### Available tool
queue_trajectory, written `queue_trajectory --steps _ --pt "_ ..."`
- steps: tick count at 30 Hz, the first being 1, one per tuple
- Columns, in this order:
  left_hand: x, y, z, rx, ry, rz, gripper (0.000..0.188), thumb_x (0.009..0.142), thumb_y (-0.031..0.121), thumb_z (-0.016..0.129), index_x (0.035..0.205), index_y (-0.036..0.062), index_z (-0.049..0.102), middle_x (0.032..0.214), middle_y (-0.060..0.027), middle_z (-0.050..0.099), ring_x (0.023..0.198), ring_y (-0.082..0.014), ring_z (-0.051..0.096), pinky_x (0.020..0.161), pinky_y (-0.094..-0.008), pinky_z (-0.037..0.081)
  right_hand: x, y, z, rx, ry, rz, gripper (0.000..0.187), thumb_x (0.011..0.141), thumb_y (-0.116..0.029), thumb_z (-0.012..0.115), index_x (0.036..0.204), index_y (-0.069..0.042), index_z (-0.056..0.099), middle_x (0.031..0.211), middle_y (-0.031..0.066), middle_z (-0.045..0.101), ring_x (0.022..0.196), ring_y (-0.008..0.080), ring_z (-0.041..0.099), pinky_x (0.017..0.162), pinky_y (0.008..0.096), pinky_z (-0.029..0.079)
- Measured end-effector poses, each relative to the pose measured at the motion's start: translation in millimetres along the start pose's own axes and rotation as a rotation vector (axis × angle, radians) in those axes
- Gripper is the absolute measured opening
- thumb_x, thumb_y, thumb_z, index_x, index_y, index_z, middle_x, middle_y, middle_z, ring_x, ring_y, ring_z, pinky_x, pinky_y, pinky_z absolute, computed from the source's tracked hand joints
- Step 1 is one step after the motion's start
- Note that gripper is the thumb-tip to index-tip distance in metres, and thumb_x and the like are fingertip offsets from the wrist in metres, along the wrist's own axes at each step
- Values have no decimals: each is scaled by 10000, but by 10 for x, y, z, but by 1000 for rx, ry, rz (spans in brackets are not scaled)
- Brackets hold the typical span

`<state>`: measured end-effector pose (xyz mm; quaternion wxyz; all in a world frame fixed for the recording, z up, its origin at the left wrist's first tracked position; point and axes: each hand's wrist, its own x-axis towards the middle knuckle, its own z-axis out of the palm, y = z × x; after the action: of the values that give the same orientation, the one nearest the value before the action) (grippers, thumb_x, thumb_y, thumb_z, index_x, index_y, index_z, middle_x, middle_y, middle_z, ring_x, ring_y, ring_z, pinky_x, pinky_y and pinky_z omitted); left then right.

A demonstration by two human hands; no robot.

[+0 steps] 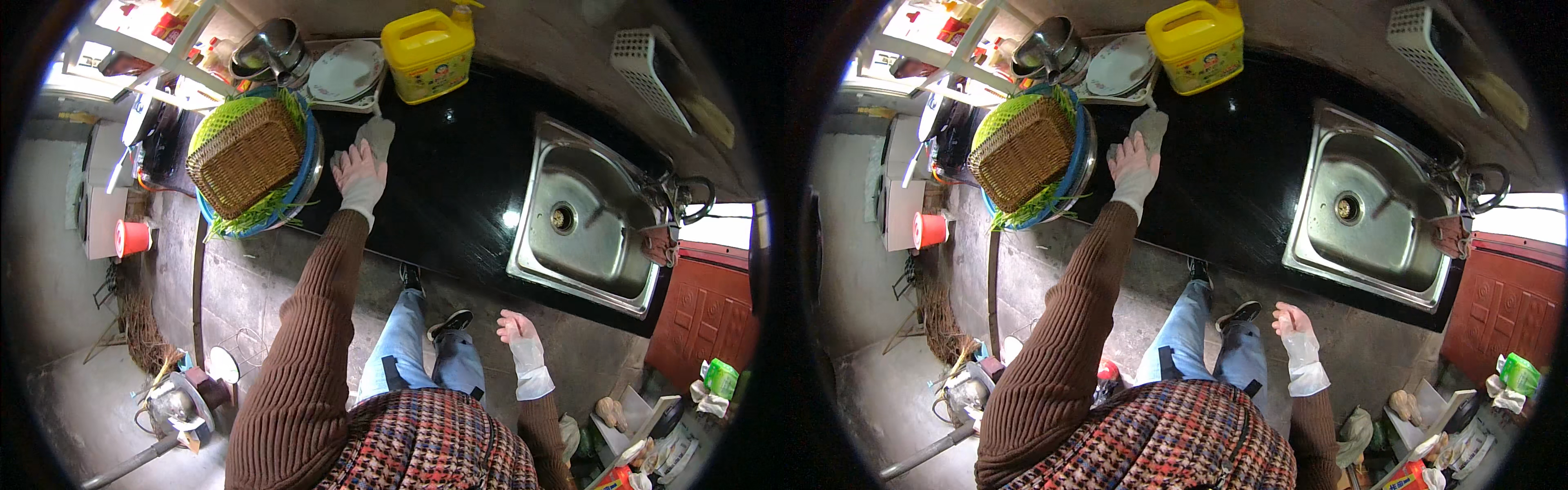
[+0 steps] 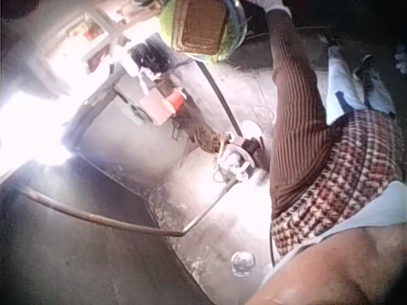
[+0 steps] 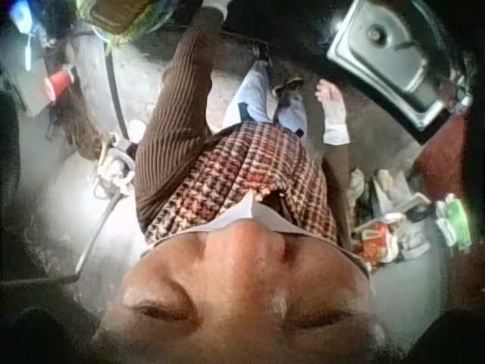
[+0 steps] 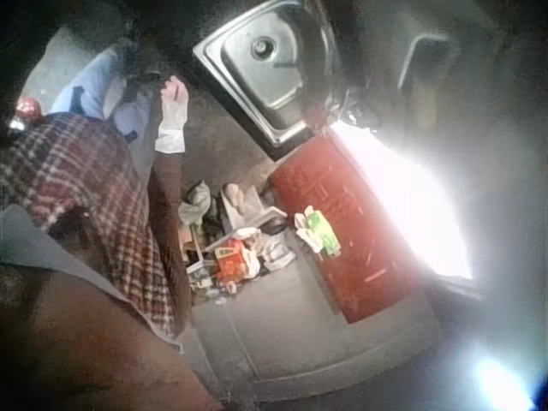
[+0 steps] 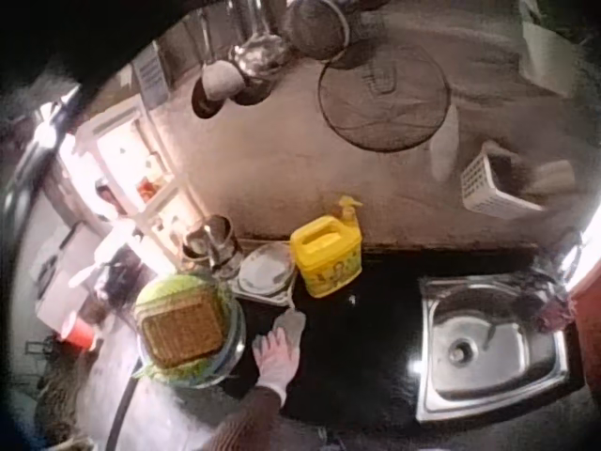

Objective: The person wipes the countertop and sink area with a cloth, moves a dish rack, washes a metal pot under running water, and rinses the cloth. The person also wipes the sink basin and faucet.

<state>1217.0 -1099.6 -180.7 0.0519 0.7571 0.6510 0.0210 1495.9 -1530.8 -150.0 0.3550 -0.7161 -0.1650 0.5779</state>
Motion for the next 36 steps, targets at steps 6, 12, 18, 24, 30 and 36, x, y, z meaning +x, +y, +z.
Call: queue_trajectory --steps 6,12,18,24,30,36 --pt "-404 -102 -278 -215 277 285 764 917 412 680 1564 93 430 1598 -238 392 1484 -496 307 1244 -622 167 380 -554 586 -99 -162 -44 332 1098 -208 554 1364 -27 637 1152 93 715 881 111 666 799 264 563" --pt "-1548 -655 -576 -887 82 -158 495 910 174 748 1373 33 643 1354 -181 674 1264 -337 633 1128 -430 466 1097 -1411 1347 -112 -243 -206 335 1082 -197 590 1364 -22 642 1127 83 721 904 126 668 822 282 560" --pt "-1713 -1375 -918 -2235 133 -833 422 1023 138 667 1400 19 520 1417 -169 598 1307 -326 603 1161 -459 473 1641 -2269 2337 -544 -73 -726 382 996 -115 638 1358 7 638 1272 219 718 1146 337 709 985 401 557" --pt "-1495 -1407 -811 -2517 147 -795 318 1027 79 626 1329 14 549 1350 -156 645 1283 -346 623 1133 -480 509 1948 -2703 3214 -749 -33 -993 389 978 -32 601 1362 28 621 1171 225 730 1077 346 715 916 405 575" --pt "-1371 -1456 -615 -2782 213 -835 310 1100 57 412 1398 74 497 1394 -174 609 1276 -360 619 1118 -567 517 2241 -2563 3866 688 -605 -45 417 1047 -66 558 1461 -29 525 1323 145 688 1168 322 678 1021 430 540" --pt "-1228 -1792 -671 -2518 380 -978 391 1018 -44 476 1375 100 547 1368 -144 630 1253 -344 633 1097 -554 540 2259 -2597 4275 -301 -537 -769 504 941 93 612 1428 -18 547 1384 110 642 1269 218 613 1085 361 490"
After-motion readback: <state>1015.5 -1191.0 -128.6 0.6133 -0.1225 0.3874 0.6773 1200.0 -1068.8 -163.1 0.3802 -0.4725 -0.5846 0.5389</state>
